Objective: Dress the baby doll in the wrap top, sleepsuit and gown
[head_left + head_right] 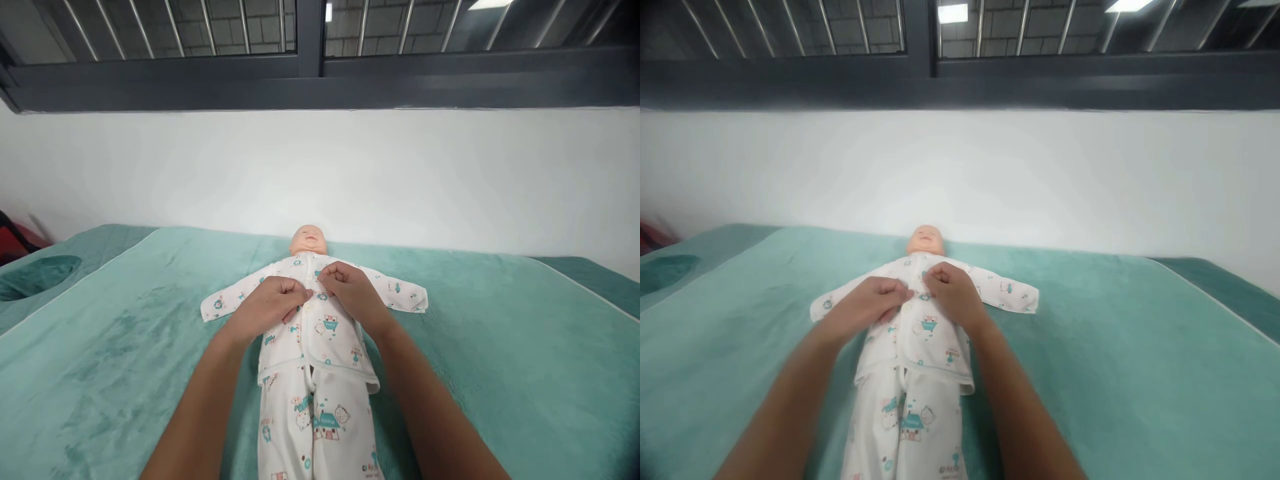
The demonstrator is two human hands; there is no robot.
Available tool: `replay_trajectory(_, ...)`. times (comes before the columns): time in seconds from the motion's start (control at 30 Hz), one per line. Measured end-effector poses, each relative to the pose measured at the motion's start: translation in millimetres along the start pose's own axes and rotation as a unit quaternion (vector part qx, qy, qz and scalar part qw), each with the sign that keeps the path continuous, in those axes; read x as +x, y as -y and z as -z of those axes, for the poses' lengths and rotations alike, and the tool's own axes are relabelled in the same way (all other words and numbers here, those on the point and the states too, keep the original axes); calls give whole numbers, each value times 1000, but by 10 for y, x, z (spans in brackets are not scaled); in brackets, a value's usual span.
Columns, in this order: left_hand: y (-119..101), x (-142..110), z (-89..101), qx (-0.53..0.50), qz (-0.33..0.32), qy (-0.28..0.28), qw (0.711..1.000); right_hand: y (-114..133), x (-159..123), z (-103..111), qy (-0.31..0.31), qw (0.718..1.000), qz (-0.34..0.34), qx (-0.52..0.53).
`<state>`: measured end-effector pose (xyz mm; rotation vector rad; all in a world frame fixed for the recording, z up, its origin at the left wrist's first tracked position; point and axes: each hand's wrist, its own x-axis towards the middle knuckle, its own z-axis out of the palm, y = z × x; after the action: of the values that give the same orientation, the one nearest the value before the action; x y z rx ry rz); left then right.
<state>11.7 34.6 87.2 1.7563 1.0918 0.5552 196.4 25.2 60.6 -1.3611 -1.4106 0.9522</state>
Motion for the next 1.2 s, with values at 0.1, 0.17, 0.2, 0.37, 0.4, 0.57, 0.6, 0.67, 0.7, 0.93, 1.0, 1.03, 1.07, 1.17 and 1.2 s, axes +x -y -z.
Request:
replay_trajectory(0.1,-7,6,1,28,20,-14,999,-14,9,2,0,1000,1,2)
replay_trajectory(0.17,-9,9,2,37,29,-17,999,-29,15,4,1,1000,1,5)
replay_trajectory(0.2,-8,13,2,36,31,-18,999,-36,18,4,1,1000,3,6)
replay_trajectory(0.37,36,54,-16,29,15,-67,997,-51,19,6,0,1000,11,9)
replay_trajectory(0.4,50,66,-23,30,11,-82,996,-49,16,5,0,1000,9,7)
replay_trajectory(0.57,118,118,-77,63,-3,-157,986,-26,-5,1,-4,1000,2,-4)
replay_trajectory(0.6,127,125,-88,78,-10,-173,982,-22,-7,0,-5,1000,2,-5)
replay_trajectory(0.67,137,137,-109,103,-25,-198,975,-13,-10,-4,-5,1000,3,-5)
replay_trajectory(0.7,140,142,-116,111,-32,-206,972,-8,-10,-6,-6,1000,3,-4)
replay_trajectory(0.93,169,160,-106,64,-36,-207,976,-5,-3,-22,-11,1000,4,2)
replay_trajectory(1.0,173,151,-88,25,-26,-182,983,-15,-2,-21,-10,1000,5,2)
replay_trajectory(1.03,171,145,-78,8,-21,-168,985,-20,0,-21,-10,1000,5,1)
replay_trajectory(1.07,168,137,-69,-4,-19,-156,988,-25,1,-20,-10,1000,6,-1)
replay_trajectory(1.17,154,120,-51,-9,-20,-138,990,-35,8,-20,-13,1000,9,-7)
replay_trajectory(1.2,150,118,-50,2,-22,-139,990,-37,11,-22,-15,1000,9,-8)
